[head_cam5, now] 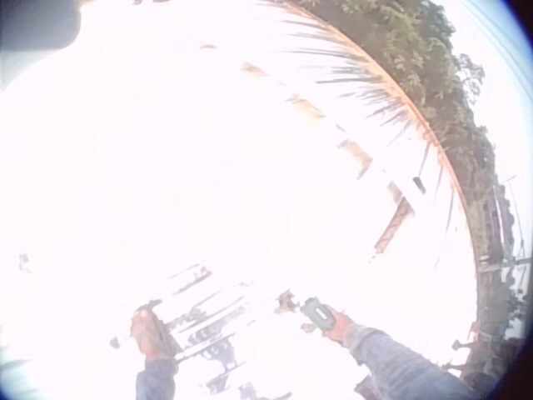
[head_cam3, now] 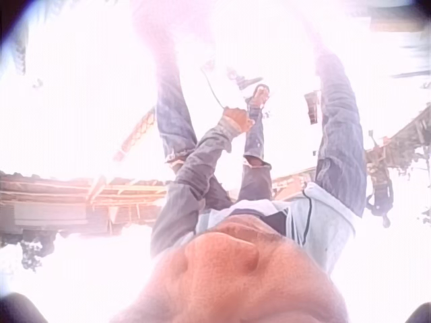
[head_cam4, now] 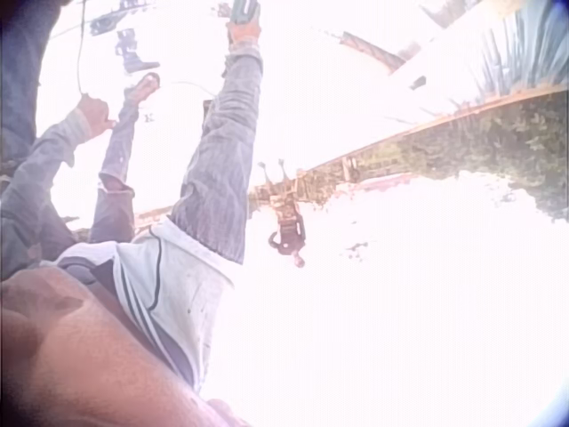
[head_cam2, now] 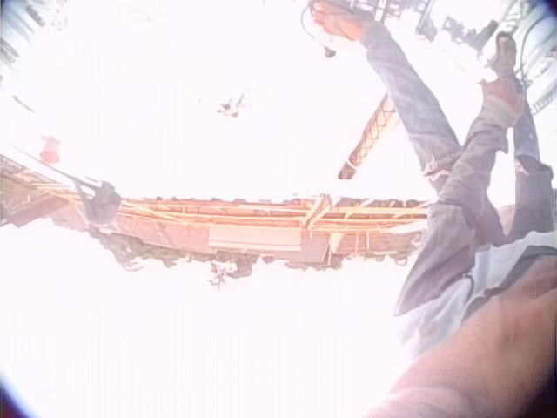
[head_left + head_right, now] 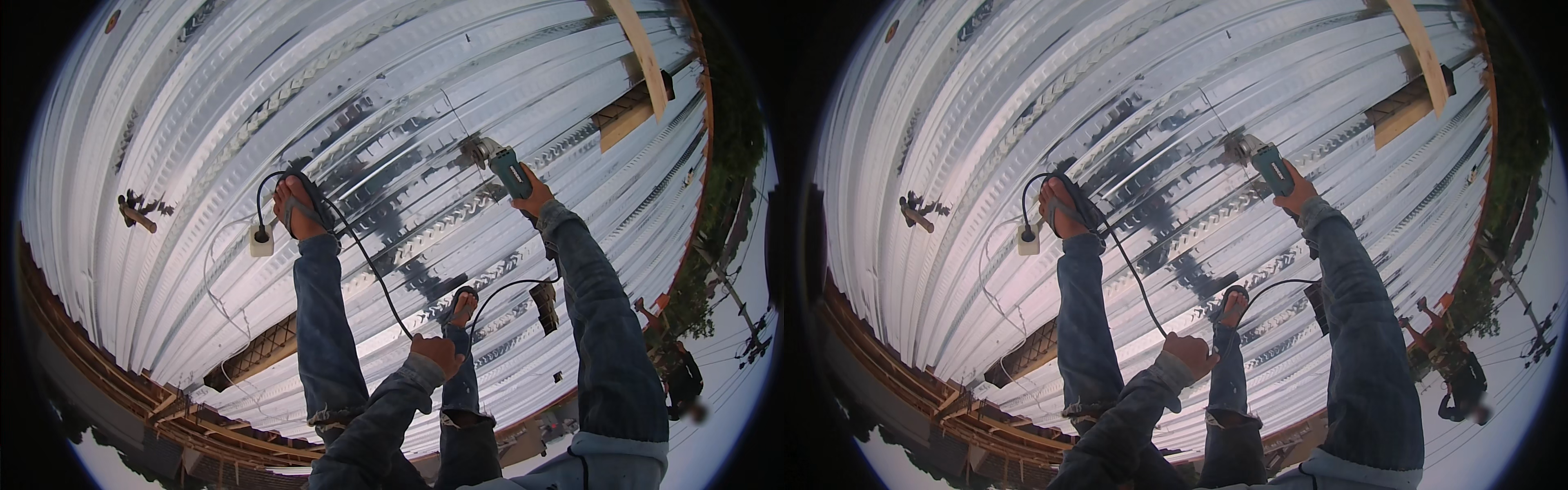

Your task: The person uses an angle grinder to cut a corrugated metal sheet on a roof. They hold the tool with both hands and move it along the metal surface, creating a cut line. Another person is visible nearby, also working on the roof.

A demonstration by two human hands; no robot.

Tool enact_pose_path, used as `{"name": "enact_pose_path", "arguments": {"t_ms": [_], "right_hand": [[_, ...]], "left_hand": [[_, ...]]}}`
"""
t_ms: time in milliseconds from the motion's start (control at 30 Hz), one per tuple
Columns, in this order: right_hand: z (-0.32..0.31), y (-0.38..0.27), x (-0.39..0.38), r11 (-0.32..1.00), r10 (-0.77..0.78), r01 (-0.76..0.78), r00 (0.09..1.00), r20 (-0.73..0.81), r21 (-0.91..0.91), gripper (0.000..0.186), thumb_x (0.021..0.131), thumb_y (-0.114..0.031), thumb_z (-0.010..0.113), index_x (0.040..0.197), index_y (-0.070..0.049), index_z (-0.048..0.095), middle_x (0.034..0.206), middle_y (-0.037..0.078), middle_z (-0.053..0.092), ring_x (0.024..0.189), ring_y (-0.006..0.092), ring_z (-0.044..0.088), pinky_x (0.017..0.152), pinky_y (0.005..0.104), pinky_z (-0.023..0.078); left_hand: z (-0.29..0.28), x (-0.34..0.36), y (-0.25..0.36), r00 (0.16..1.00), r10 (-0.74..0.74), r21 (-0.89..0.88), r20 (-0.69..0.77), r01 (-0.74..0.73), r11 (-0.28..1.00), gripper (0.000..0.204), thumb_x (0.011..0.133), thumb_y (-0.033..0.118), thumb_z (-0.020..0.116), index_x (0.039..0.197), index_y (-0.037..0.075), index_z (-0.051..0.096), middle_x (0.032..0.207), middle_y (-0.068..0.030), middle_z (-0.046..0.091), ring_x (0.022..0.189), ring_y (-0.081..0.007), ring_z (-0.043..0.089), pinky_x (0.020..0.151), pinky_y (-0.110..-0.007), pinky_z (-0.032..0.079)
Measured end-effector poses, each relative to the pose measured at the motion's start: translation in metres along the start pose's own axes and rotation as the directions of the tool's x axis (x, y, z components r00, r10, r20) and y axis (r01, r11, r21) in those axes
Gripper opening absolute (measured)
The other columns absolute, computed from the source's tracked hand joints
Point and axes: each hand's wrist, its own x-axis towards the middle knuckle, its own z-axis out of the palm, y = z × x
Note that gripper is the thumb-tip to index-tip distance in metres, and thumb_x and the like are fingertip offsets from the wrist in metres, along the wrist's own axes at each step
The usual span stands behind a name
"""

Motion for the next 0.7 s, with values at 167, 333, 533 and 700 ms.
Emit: {"name": "enact_pose_path", "arguments": {"t_ms": [167, 333, 533, 700], "right_hand": [[-0.003, 0.001, 0.001, 1.0, -0.012, 0.012, 1.0, 0.015, 0.007, 0.104, 0.06, -0.019, 0.08, 0.146, -0.02, 0.022, 0.114, 0.02, 0.061, 0.1, 0.0342, 0.061, 0.088, 0.0389, 0.047], [-0.003, 0.001, 0.0, 1.0, -0.019, 0.019, 1.0, -0.01, 0.006, 0.104, 0.059, -0.018, 0.08, 0.146, -0.021, 0.024, 0.114, 0.019, 0.061, 0.1, 0.0332, 0.061, 0.088, 0.0386, 0.047], [-0.01, -0.002, -0.001, 1.0, -0.001, 0.001, 1.0, -0.005, 0.008, 0.103, 0.06, -0.018, 0.08, 0.146, -0.021, 0.024, 0.114, 0.018, 0.061, 0.1, 0.0318, 0.061, 0.088, 0.0379, 0.047], [-0.009, -0.005, -0.006, 0.999, -0.036, 0.036, 0.999, -0.004, 0.02, 0.101, 0.061, -0.017, 0.08, 0.146, -0.021, 0.024, 0.114, 0.019, 0.061, 0.099, 0.0317, 0.061, 0.086, 0.0377, 0.048]], "left_hand": [[0.004, 0.0, -0.001, 1.0, 0.0, 0.013, -0.019, 0.001, 1.0, 0.043, 0.085, 0.048, 0.051, 0.075, 0.011, 0.07, 0.074, -0.0076, 0.067, 0.073, -0.0276, 0.065, 0.078, -0.046, 0.04], [0.003, -0.001, -0.001, 0.999, 0.007, -0.01, -0.033, -0.007, 1.0, 0.042, 0.085, 0.048, 0.052, 0.076, 0.011, 0.07, 0.076, -0.0081, 0.068, 0.074, -0.0271, 0.066, 0.078, -0.046, 0.04], [0.002, -0.001, -0.002, 1.0, 0.014, -0.006, -0.012, -0.014, 1.0, 0.042, 0.085, 0.048, 0.052, 0.078, 0.01, 0.07, 0.076, -0.0086, 0.068, 0.074, -0.0273, 0.066, 0.079, -0.047, 0.04], [0.003, -0.001, -0.002, 1.0, 0.021, 0.005, -0.012, -0.021, 1.0, 0.043, 0.085, 0.048, 0.052, 0.079, 0.01, 0.07, 0.076, -0.0085, 0.068, 0.075, -0.0279, 0.066, 0.08, -0.048, 0.04]]}}
